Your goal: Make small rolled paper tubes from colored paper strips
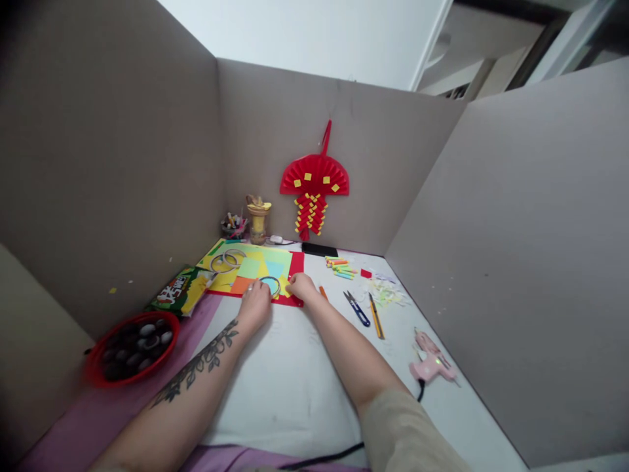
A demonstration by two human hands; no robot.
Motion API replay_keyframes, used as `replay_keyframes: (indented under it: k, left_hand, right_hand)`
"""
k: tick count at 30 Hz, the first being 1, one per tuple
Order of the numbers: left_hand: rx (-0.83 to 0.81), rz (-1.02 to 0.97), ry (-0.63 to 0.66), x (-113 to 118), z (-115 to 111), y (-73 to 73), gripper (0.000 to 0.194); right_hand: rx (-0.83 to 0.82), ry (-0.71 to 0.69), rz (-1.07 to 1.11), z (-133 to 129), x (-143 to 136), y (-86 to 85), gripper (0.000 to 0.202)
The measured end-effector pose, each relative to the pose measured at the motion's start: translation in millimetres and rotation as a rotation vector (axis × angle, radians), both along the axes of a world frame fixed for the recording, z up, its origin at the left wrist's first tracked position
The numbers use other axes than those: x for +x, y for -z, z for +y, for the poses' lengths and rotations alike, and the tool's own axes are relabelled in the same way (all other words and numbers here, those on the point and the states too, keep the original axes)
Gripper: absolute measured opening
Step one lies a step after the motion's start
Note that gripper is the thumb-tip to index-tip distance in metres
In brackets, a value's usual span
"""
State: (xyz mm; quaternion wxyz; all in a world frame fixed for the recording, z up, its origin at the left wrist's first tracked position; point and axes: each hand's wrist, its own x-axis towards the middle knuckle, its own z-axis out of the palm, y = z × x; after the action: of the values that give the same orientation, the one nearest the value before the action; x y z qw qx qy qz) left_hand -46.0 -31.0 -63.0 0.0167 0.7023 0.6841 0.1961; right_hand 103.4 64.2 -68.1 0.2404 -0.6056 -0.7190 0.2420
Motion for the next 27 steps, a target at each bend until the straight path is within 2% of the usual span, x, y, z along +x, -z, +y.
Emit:
replay_keyframes:
  k: [6, 13, 15, 17, 20, 22, 24, 27]
  left_hand:
    - [0.045, 0.016, -0.098, -3, 0, -8.4, 0.028]
    - [0.016, -0.018, -0.126, -10, 5, -1.1, 0.025]
    - [0.042, -0.078, -0.108, -9, 5, -1.7, 0.023]
    - [0.108, -0.182, -0.03, -7, 4, -4.3, 0.026]
    - [0.153, -0.422, 0.201, 0, 3, -8.3, 0.036]
    - [0.08, -0.538, 0.311, 4, 3, -9.2, 0.028]
    - [0.031, -0.575, 0.307, 5, 4, -8.8, 0.02]
    - [0.075, -0.61, 0.174, 1, 9, -6.6, 0.019]
  right_hand:
    - [0.182, 0.093, 0.094, 0, 19, -15.6, 0.017]
    - [0.458, 0.157, 0.067, -11, 44, -36.6, 0.02]
    - [0.442, 0.127, 0.071, -17, 47, -37.8, 0.02]
    - [0.396, 0.042, 0.089, -27, 44, -35.6, 0.02]
    - [0.34, -0.184, 0.134, -52, 35, -28.8, 0.021]
    - [0.297, -0.289, 0.159, -67, 32, -24.9, 0.021]
    - [0.249, -0.245, 0.23, -76, 35, -22.8, 0.019]
    - [0.064, 0.017, 0.521, -85, 49, -21.3, 0.014]
